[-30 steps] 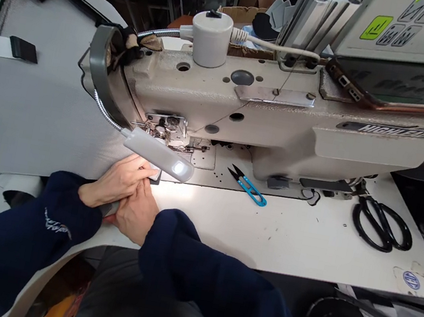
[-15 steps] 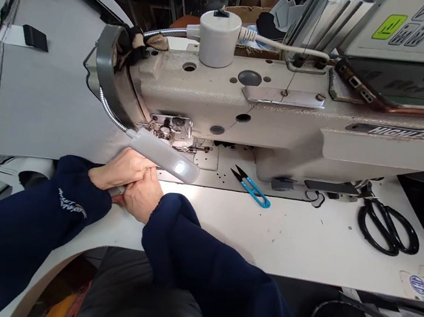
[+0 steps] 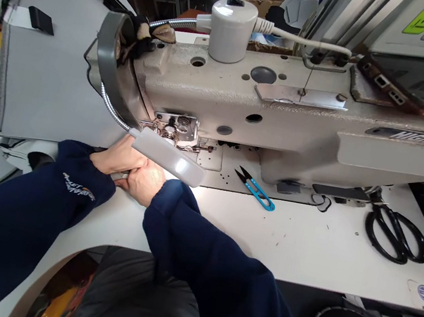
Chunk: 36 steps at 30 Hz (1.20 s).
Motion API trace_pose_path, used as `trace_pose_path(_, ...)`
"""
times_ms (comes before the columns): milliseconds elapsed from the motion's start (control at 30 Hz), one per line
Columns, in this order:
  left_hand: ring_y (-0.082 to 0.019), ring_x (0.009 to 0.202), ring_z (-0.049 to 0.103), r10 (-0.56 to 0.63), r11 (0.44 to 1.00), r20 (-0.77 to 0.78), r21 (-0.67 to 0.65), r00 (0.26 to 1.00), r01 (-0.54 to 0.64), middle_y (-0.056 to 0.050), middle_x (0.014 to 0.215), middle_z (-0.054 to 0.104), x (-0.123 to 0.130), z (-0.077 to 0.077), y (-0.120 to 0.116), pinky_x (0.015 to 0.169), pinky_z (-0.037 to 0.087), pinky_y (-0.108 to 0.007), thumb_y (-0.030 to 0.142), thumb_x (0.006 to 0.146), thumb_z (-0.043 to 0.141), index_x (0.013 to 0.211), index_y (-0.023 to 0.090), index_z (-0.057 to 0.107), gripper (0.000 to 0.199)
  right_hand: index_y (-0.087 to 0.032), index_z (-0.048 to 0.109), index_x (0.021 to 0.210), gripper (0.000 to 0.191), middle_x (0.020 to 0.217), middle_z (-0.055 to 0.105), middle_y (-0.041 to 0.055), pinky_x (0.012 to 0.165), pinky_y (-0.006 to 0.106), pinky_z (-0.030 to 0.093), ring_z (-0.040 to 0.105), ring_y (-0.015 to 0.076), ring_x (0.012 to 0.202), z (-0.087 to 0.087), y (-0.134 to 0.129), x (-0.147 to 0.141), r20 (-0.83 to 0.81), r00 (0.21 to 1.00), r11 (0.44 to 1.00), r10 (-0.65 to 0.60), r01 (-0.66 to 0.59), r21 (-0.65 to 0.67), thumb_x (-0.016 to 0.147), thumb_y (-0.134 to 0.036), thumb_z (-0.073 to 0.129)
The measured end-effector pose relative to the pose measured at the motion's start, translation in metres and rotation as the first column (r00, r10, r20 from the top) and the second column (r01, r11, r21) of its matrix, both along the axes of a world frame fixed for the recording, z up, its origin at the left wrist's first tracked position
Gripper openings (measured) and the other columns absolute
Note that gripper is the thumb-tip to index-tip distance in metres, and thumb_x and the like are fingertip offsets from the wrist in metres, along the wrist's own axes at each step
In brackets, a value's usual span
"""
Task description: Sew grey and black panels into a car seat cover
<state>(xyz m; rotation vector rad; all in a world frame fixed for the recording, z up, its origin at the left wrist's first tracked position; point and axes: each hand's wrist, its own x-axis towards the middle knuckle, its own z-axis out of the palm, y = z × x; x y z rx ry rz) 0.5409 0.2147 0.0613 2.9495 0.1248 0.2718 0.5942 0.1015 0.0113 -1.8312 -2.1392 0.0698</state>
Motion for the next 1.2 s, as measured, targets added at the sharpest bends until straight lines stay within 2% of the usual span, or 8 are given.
trace_pose_path(233,-0.021,0.079,0.062,0.189,0.981,-0.235,0.090,0.953,-0.172,-0.006,0.083,0.068,0.013,0.007,0.003,0.075,0.052,-0.034,0.010,0.080,0.050,0.085,0.013,0.069,0.020,0.002,0.065,0.119,0.067,0.115,0.064,0.0288,0.106,0.059,0.032,0.054,0.0389,0.114,0.016,0.010,0.006,-0.039,0.998,0.987,-0.048,0.041,-0.158,0.100,-0.056,0.036)
trace_pose_path(500,-0.021,0.092,0.064,0.122,0.991,-0.183,-0.029,0.975,-0.130,-0.008,0.100,0.070,0.013,-0.007,0.013,0.085,0.052,-0.033,0.012,0.085,0.048,0.097,0.016,0.071,0.026,-0.002,0.065,0.122,0.058,0.118,0.064,0.0255,0.105,0.053,0.034,0.057,0.0342,0.109,0.011,0.010,0.006,-0.114,0.991,0.991,-0.069,0.055,-0.121,0.100,-0.049,0.039)
trace_pose_path(667,-0.020,0.107,0.061,0.079,0.995,-0.222,-0.034,0.972,-0.089,-0.008,0.114,0.068,0.009,-0.012,0.010,0.096,0.048,-0.031,0.014,0.089,0.048,0.099,0.019,0.071,0.026,-0.003,0.066,0.122,0.048,0.111,0.067,0.0252,0.101,0.057,0.036,0.054,0.0405,0.114,0.011,0.006,-0.002,-0.054,0.992,0.993,-0.112,0.109,-0.050,0.095,-0.038,0.048)
trace_pose_path(800,-0.020,0.096,0.065,0.096,0.994,-0.294,0.084,0.951,-0.074,-0.008,0.101,0.071,0.008,0.000,0.007,0.088,0.051,-0.029,0.015,0.087,0.053,0.095,0.018,0.070,0.020,-0.006,0.067,0.121,0.044,0.112,0.068,0.0240,0.107,0.061,0.029,0.055,0.0398,0.115,-0.001,0.011,-0.005,-0.018,0.994,0.991,-0.104,0.105,0.078,0.094,-0.036,0.051)
trace_pose_path(900,-0.023,0.111,0.061,0.072,0.982,-0.282,0.190,0.957,-0.018,-0.010,0.117,0.067,-0.006,0.025,0.014,0.099,0.048,-0.038,0.016,0.087,0.054,0.113,0.021,0.066,0.029,-0.005,0.060,0.130,0.058,0.131,0.057,0.0268,0.109,0.059,0.031,0.049,0.0416,0.126,-0.012,0.015,-0.005,-0.012,0.988,0.977,-0.152,0.152,0.148,0.092,-0.048,0.054)
trace_pose_path(1033,-0.041,0.139,0.034,0.453,0.850,-0.228,0.401,0.862,-0.341,-0.016,0.150,0.041,-0.048,0.055,0.038,0.107,0.028,-0.072,0.007,0.078,0.058,0.142,0.024,0.044,0.068,-0.008,0.059,0.134,0.065,0.142,0.047,0.0260,0.110,0.055,0.035,0.042,0.0412,0.135,-0.020,0.017,-0.004,-0.029,0.978,0.966,-0.205,0.207,0.152,0.091,-0.056,0.053)
trace_pose_path(1100,-0.043,0.143,0.026,0.638,0.743,-0.205,0.418,0.743,-0.523,-0.017,0.155,0.034,-0.072,0.055,0.045,0.107,0.028,-0.072,0.001,0.076,0.053,0.145,0.022,0.041,0.073,-0.010,0.058,0.135,0.062,0.142,0.048,0.0248,0.111,0.055,0.036,0.043,0.0403,0.134,-0.020,0.018,-0.004,-0.021,0.977,0.969,-0.211,0.212,0.128,0.093,-0.055,0.052)
trace_pose_path(1200,-0.038,0.144,0.028,0.714,0.681,-0.189,0.411,0.674,-0.606,-0.016,0.154,0.035,-0.094,0.038,0.040,0.111,0.031,-0.064,-0.005,0.082,0.038,0.145,0.019,0.044,0.068,-0.010,0.057,0.136,0.058,0.140,0.050,0.0254,0.110,0.055,0.038,0.046,0.0405,0.132,-0.020,0.018,-0.004,0.039,0.976,0.972,-0.213,0.207,0.113,0.094,-0.049,0.052)
